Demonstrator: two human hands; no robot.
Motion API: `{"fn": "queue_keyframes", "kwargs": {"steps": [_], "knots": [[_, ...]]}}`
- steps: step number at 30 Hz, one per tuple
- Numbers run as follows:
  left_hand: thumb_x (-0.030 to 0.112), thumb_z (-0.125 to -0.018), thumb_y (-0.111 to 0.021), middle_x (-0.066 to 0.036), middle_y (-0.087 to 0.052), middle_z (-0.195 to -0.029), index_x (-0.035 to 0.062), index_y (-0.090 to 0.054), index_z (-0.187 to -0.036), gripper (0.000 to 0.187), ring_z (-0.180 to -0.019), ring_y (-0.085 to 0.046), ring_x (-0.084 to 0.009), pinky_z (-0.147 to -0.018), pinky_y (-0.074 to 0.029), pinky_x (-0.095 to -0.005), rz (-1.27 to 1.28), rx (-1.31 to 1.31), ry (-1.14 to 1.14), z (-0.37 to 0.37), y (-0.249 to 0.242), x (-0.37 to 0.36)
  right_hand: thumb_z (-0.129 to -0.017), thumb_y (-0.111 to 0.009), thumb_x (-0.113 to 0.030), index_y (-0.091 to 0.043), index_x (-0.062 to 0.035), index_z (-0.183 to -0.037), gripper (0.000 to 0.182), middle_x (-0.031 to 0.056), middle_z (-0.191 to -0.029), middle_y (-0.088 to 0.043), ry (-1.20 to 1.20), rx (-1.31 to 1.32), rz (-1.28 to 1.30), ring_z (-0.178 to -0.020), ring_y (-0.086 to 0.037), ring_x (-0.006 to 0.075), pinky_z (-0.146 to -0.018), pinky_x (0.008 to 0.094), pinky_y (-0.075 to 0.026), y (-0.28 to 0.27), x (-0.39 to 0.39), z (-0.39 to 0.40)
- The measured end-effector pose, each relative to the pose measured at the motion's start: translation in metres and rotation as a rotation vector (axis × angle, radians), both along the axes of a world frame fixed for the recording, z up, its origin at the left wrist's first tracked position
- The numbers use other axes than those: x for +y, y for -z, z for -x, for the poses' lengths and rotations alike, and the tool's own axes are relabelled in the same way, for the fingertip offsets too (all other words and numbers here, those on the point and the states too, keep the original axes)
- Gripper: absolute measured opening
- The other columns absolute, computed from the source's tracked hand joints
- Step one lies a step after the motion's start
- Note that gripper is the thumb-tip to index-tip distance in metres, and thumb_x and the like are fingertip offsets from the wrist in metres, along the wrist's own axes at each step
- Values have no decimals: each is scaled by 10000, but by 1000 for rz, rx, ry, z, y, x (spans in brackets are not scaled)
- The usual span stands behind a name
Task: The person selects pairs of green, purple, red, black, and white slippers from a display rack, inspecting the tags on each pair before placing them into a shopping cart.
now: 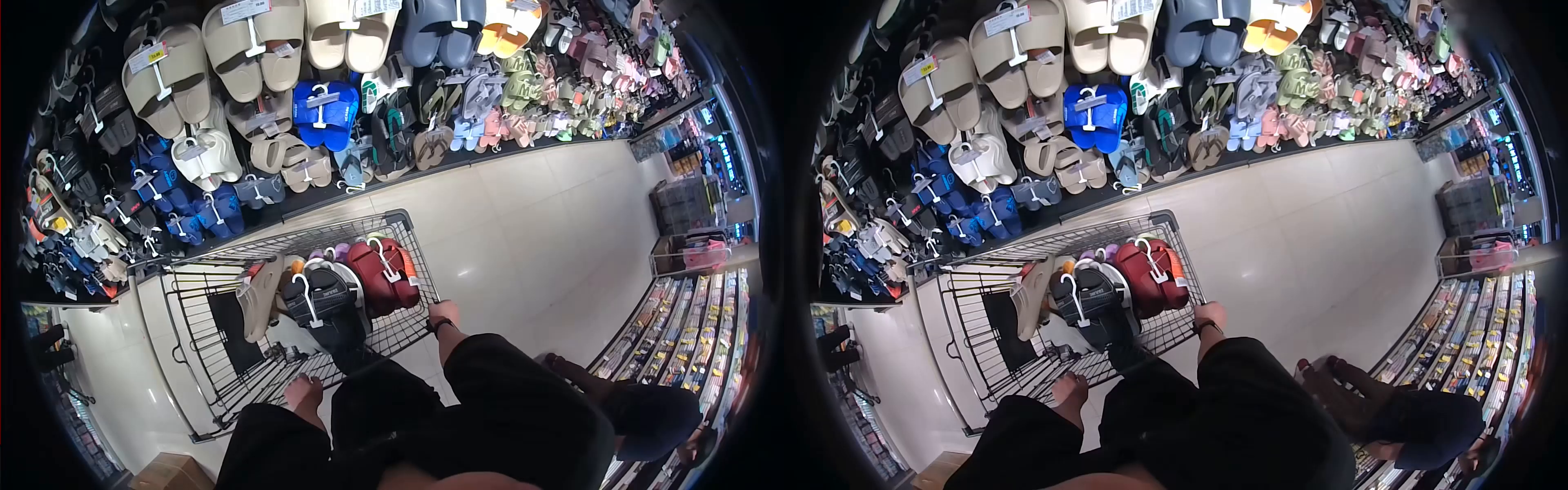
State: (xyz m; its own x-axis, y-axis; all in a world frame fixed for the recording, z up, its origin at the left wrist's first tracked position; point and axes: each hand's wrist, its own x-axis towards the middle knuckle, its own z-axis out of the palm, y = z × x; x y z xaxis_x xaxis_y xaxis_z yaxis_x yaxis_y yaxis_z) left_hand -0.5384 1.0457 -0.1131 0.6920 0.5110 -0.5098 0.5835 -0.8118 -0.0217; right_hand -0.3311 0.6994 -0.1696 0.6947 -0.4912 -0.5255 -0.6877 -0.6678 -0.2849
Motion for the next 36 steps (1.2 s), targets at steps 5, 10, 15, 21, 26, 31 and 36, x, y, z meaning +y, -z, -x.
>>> {"fn": "queue_keyframes", "kwargs": {"steps": [5,10,15,21,26,31,36], "knots": [[428,-858,-501,-187,-690,-915,62,-665,-952,412,-906,-668,-340,-815,-506,-451,-16,46,-25,-6,-10,-34,-714,-604,-258,-709,-2,-909,339,228,-948,-682,-1,-27,-6,-931,-658,378,-853,435,-520,7,-36,-2],[410,-844,-522,-175,-693,-933,55,-673,-943,398,-923,-666,-336,-824,-504,-450,-2,56,-60,-14,-14,-63,-723,-595,-231,-702,11,-907,323,248,-947,-672,-5,-51,17,-924,-651,394,-839,448,-519,-7,-61,-9],[398,-844,-511,-172,-693,-941,58,-677,-945,392,-918,-664,-340,-812,-501,-455,23,39,-54,-21,-13,-87,-721,-594,-221,-701,23,-894,317,253,-930,-673,17,-72,-2,-921,-649,405,-842,446,-517,-6,-84,-18],[380,-857,-489,-179,-689,-953,62,-677,-966,385,-920,-663,-339,-816,-510,-451,20,74,-53,-28,-15,-104,-716,-603,-217,-703,24,-892,314,252,-931,-674,5,-79,33,-919,-653,401,-840,446,-518,-3,-96,-24],[370,-841,-496,-172,-685,-967,39,-652,-971,388,-936,-662,-328,-821,-511,-449,44,35,-56,-29,-16,-112,-697,-608,-227,-696,45,-876,337,260,-911,-675,26,-104,16,-911,-656,405,-826,441,-520,9,-109,-28],[379,-845,-485,-150,-683,-981,60,-651,-992,388,-948,-660,-303,-829,-501,-434,67,13,-114,-31,-22,-128,-708,-584,-199,-689,54,-887,327,267,-916,-673,-26,-86,23,-909,-654,410,-830,448,-507,0,-117,-37],[386,-846,-489,-156,-685,-973,70,-651,-982,381,-951,-656,-315,-837,-501,-455,59,27,-122,-37,-20,-142,-686,-595,-209,-694,34,-883,328,252,-872,-676,-4,-78,5,-869,-662,403,-792,446,-510,0,-132,-42]]}}
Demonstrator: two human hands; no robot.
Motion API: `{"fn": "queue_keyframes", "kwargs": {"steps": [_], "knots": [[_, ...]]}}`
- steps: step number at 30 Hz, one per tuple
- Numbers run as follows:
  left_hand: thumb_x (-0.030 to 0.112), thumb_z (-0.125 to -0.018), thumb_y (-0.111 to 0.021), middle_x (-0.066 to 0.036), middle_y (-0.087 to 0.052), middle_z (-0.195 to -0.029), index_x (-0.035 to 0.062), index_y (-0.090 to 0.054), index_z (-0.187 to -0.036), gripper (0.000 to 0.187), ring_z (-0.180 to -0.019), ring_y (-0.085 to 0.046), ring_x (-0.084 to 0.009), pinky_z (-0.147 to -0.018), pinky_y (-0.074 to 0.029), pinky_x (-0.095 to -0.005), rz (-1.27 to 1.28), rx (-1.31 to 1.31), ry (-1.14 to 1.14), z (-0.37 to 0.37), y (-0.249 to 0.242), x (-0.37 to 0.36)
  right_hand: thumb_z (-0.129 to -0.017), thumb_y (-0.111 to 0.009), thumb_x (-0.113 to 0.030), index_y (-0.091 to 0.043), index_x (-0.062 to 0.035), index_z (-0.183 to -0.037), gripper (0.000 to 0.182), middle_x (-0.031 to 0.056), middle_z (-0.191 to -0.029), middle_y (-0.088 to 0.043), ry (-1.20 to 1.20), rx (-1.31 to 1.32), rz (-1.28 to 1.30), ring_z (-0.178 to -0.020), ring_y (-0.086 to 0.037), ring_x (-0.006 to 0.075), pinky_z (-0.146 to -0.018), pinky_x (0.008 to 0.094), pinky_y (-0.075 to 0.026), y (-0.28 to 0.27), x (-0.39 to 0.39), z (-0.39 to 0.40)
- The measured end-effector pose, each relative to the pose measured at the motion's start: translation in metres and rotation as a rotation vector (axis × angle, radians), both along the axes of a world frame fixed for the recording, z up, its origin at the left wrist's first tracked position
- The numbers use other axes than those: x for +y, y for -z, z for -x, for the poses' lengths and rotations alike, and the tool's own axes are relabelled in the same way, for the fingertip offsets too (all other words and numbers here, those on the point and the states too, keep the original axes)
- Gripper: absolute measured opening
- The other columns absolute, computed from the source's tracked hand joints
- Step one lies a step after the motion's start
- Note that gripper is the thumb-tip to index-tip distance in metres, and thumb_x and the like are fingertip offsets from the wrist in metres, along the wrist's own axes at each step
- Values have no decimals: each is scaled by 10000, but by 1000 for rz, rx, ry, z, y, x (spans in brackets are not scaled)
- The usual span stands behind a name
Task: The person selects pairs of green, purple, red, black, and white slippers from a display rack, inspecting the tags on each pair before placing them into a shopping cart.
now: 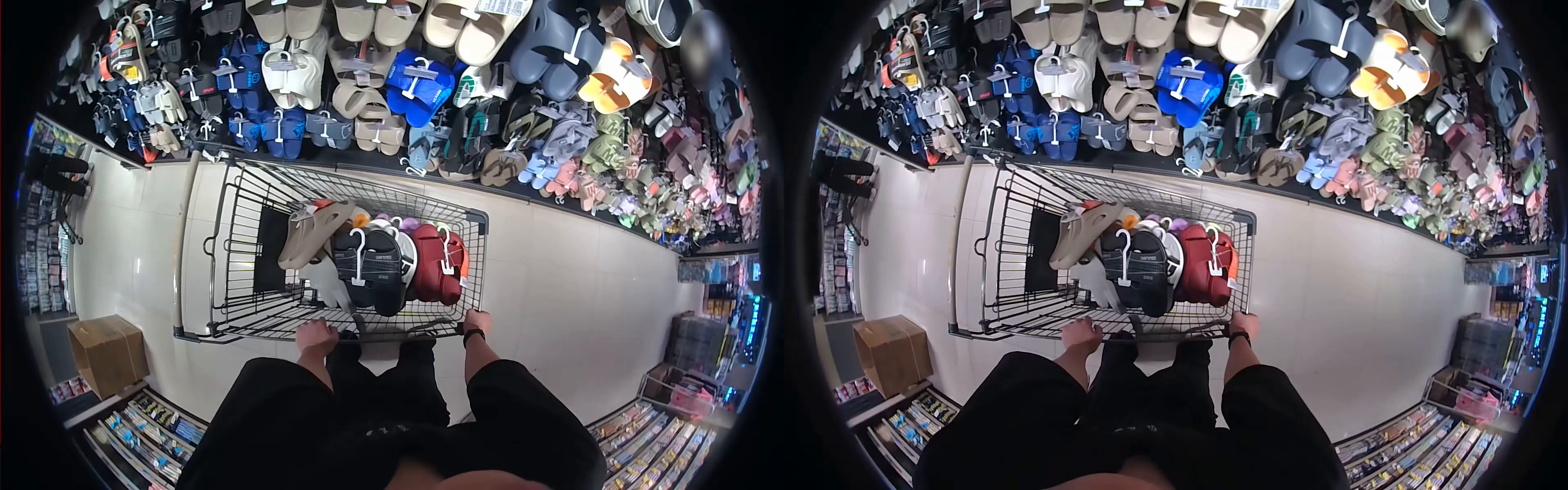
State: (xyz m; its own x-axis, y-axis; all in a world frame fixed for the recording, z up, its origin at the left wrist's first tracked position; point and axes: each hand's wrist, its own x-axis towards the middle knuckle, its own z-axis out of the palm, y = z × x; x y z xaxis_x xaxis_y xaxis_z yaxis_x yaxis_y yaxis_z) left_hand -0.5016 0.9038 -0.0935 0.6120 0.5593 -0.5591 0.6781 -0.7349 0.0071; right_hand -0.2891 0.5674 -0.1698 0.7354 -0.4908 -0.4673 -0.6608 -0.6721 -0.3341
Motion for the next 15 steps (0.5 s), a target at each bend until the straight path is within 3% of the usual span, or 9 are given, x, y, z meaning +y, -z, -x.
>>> {"fn": "queue_keyframes", "kwargs": {"steps": [7,15], "knots": [[385,-846,-489,-148,-688,-975,76,-646,-994,377,-940,-661,-313,-822,-505,-453,37,-12,-5,-6,10,-19,-693,-598,-214,-698,23,-891,325,246,-901,-677,-24,13,41,-874,-661,403,-795,453,-516,40,-35,-16],[383,-849,-483,-139,-694,-993,77,-656,-1012,386,-969,-658,-298,-855,-483,-429,64,19,3,-24,3,-46,-671,-572,-193,-694,40,-853,319,252,-845,-675,-12,-52,44,-838,-661,413,-773,460,-515,19,-57,-25]]}}
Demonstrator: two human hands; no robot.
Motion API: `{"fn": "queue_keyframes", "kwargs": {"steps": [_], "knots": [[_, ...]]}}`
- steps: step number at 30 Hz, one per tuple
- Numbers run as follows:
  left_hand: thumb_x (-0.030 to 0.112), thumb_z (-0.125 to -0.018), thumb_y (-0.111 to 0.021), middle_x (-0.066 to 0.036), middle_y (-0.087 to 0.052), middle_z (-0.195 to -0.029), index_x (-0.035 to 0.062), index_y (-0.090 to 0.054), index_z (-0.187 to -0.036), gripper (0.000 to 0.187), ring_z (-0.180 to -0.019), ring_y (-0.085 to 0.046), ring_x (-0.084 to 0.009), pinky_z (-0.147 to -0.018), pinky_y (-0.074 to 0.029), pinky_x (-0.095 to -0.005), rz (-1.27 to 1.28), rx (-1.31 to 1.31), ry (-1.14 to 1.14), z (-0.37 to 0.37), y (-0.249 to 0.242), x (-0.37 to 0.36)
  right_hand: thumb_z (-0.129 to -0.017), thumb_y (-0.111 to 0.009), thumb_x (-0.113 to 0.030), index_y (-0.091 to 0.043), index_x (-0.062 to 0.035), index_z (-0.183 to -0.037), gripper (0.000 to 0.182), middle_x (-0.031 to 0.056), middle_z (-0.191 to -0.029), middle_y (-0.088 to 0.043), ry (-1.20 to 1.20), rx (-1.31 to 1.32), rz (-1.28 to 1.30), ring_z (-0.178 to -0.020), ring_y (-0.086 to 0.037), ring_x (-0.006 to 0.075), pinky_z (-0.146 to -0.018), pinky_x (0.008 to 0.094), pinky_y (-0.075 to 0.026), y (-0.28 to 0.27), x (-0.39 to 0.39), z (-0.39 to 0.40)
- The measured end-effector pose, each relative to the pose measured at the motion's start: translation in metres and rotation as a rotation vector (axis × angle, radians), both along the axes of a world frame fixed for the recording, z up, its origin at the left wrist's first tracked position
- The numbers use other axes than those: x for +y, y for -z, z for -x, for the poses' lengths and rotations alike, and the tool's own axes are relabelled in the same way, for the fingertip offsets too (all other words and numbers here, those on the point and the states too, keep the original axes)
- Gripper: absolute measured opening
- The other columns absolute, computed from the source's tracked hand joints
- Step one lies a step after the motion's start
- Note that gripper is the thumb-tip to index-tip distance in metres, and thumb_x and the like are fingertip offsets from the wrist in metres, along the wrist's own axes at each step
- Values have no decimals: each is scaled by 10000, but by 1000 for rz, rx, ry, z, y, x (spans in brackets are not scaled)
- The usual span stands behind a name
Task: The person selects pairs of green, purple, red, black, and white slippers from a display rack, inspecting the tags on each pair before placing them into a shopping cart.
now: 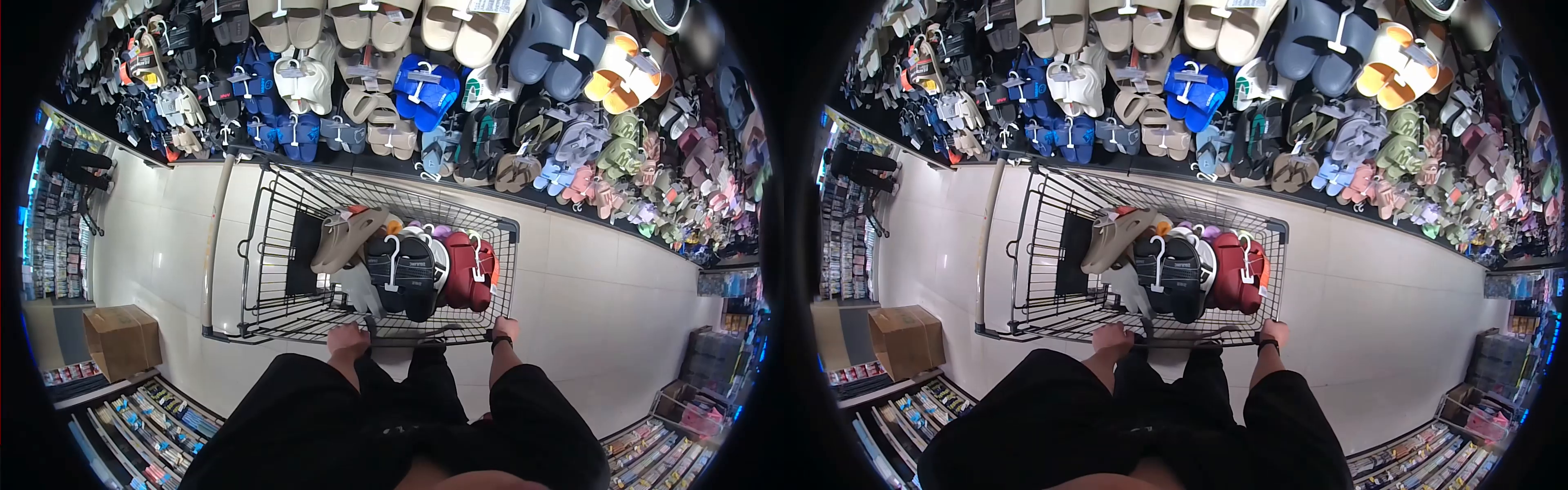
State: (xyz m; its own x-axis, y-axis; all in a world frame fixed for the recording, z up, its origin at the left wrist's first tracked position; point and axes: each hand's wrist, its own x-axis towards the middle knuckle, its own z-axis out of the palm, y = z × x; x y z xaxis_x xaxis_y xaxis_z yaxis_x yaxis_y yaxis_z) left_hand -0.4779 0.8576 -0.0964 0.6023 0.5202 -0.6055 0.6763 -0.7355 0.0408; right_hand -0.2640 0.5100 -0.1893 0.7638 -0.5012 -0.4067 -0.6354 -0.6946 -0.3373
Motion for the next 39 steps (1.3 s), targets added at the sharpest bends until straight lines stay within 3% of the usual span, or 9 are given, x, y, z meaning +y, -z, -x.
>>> {"fn": "queue_keyframes", "kwargs": {"steps": [17,29,32,39], "knots": [[383,-892,-427,-141,-687,-1045,61,-678,-1051,438,-1014,-647,-299,-886,-494,-421,144,19,240,-7,2,18,-700,-567,-204,-700,42,-903,345,269,-932,-669,84,-2,14,-922,-652,413,-835,462,-509,-23,-12,23],[420,-914,-402,-126,-682,-1062,65,-685,-1049,474,-1011,-646,-281,-870,-505,-409,147,35,355,-29,-26,-27,-704,-567,-206,-696,45,-907,348,267,-917,-671,86,-10,85,-908,-657,406,-836,454,-505,-55,-57,19],[403,-918,-410,-157,-664,-1105,58,-663,-1086,460,-1055,-620,-320,-923,-481,-423,199,89,351,-42,-31,-41,-706,-580,-206,-697,42,-898,335,263,-903,-672,94,-5,53,-892,-661,398,-809,455,-512,-58,-73,9],[401,-894,-436,-168,-679,-1038,56,-671,-1049,445,-1006,-634,-331,-882,-498,-445,172,44,369,-43,-49,-67,-711,-593,-224,-706,22,-888,323,251,-917,-677,114,30,93,-890,-660,406,-819,451,-523,-67,-109,10]]}}
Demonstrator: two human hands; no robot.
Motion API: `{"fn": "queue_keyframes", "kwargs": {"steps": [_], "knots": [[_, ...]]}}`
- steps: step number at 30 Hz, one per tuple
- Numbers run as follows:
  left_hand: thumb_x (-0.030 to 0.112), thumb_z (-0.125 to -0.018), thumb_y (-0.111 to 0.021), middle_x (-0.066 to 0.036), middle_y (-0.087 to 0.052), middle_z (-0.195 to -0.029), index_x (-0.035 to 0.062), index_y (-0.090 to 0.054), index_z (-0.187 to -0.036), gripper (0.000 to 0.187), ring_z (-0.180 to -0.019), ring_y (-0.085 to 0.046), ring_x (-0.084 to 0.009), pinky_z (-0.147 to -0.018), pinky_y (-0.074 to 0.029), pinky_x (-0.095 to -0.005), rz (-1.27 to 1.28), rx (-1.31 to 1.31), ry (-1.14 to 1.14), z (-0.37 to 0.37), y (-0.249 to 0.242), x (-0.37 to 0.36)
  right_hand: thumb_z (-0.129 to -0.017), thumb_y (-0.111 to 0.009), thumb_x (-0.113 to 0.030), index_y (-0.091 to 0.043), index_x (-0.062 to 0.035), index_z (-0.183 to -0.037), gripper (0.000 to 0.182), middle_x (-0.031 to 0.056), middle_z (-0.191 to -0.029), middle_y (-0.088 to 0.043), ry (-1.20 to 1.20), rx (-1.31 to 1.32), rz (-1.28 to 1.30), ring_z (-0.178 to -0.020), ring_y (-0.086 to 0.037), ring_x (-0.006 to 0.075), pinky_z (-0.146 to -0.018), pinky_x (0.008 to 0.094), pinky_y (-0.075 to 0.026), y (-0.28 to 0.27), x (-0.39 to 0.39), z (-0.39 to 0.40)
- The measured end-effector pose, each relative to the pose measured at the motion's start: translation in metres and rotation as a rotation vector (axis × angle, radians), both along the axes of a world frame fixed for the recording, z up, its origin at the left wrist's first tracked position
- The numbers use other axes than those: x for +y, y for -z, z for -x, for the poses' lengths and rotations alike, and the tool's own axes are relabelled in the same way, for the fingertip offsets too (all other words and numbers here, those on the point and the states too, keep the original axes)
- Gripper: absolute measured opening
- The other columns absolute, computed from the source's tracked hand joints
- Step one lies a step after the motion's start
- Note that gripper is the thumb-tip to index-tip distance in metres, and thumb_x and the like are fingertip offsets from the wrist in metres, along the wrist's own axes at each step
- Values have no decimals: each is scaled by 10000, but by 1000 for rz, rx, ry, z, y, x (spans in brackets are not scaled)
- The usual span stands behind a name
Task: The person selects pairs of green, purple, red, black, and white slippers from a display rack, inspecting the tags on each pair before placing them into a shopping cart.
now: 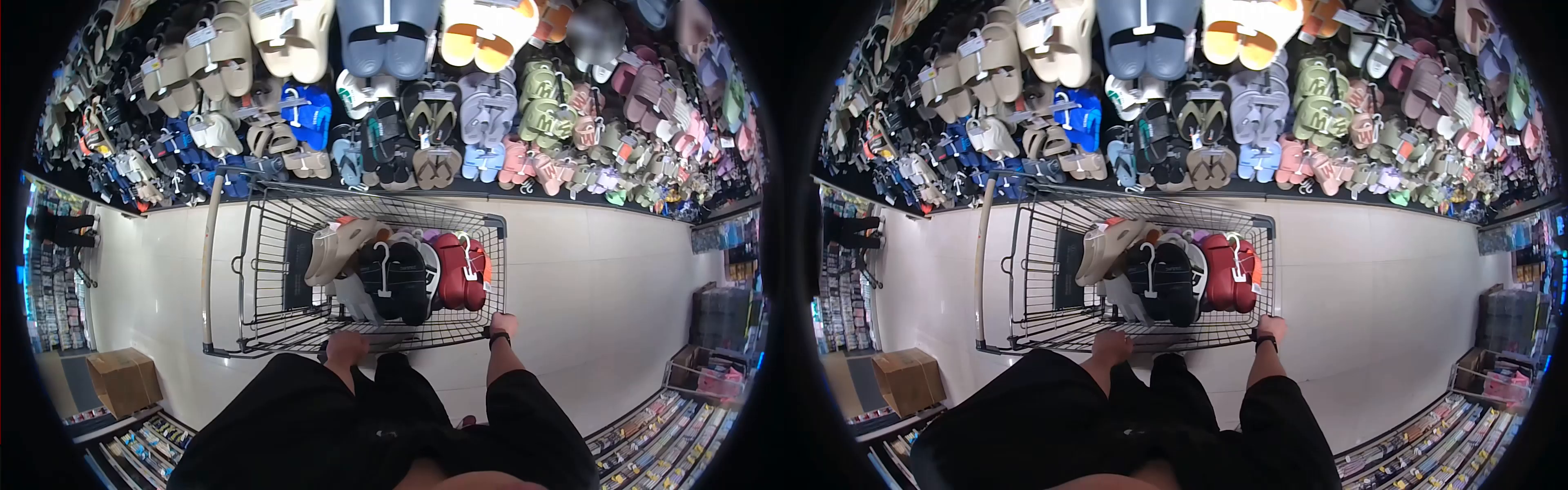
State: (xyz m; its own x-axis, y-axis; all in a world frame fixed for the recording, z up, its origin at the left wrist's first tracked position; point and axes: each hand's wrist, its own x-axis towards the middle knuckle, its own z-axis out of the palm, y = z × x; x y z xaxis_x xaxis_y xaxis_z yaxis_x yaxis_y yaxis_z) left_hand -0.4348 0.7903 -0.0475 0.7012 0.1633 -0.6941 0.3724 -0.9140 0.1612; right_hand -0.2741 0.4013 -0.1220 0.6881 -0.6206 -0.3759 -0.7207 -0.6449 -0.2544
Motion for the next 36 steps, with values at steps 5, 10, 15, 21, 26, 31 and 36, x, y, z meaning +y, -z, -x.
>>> {"fn": "queue_keyframes", "kwargs": {"steps": [5,10,15,21,26,31,36], "knots": [[363,-862,-455,-174,-692,-951,43,-707,-922,412,-925,-656,-347,-823,-510,-465,-8,-173,-10,-2,4,-17,-708,-600,-230,-717,1,-886,313,236,-904,-684,14,-24,27,-878,-669,389,-802,453,-533,-3,-14,-2],[344,-854,-445,-175,-691,-916,43,-707,-871,399,-887,-659,-348,-804,-510,-465,-14,-194,1,-20,-10,-68,-707,-593,-212,-720,-5,-884,300,228,-902,-688,18,-37,48,-868,-674,380,-793,453,-537,-34,-58,-17],[350,-858,-444,-167,-695,-888,38,-707,-852,408,-865,-663,-346,-793,-512,-461,-19,-256,-15,-55,-8,-106,-702,-587,-198,-714,10,-879,302,237,-908,-684,12,-52,8,-875,-669,384,-803,451,-532,-30,-99,-51],[360,-858,-454,-172,-696,-894,30,-708,-877,417,-882,-662,-341,-795,-513,-457,-21,-191,28,-87,-23,-148,-701,-595,-214,-710,14,-865,303,243,-904,-680,-26,-62,-24,-873,-668,382,-806,448,-529,-32,-146,-76],[420,-880,-462,-189,-684,-978,19,-667,-981,462,-959,-648,-345,-838,-499,-462,16,-108,46,-110,-29,-169,-690,-600,-231,-719,-10,-876,311,235,-857,-685,-40,-79,31,-823,-678,378,-785,468,-536,-29,-175,-83],[448,-882,-462,-197,-678,-1007,18,-665,-1015,494,-979,-644,-344,-866,-494,-455,3,-40,57,-126,-31,-191,-682,-604,-215,-718,-14,-843,282,215,-847,-693,-55,-49,3,-815,-682,374,-754,460,-549,-28,-200,-97],[454,-848,-504,-151,-690,-995,63,-704,-960,453,-963,-650,-331,-835,-510,-444,-83,-133,27,-138,-16,-204,-703,-592,-190,-721,-9,-833,258,217,-830,-693,-100,-60,-9,-802,-682,372,-757,457,-546,-24,-215,-108]]}}
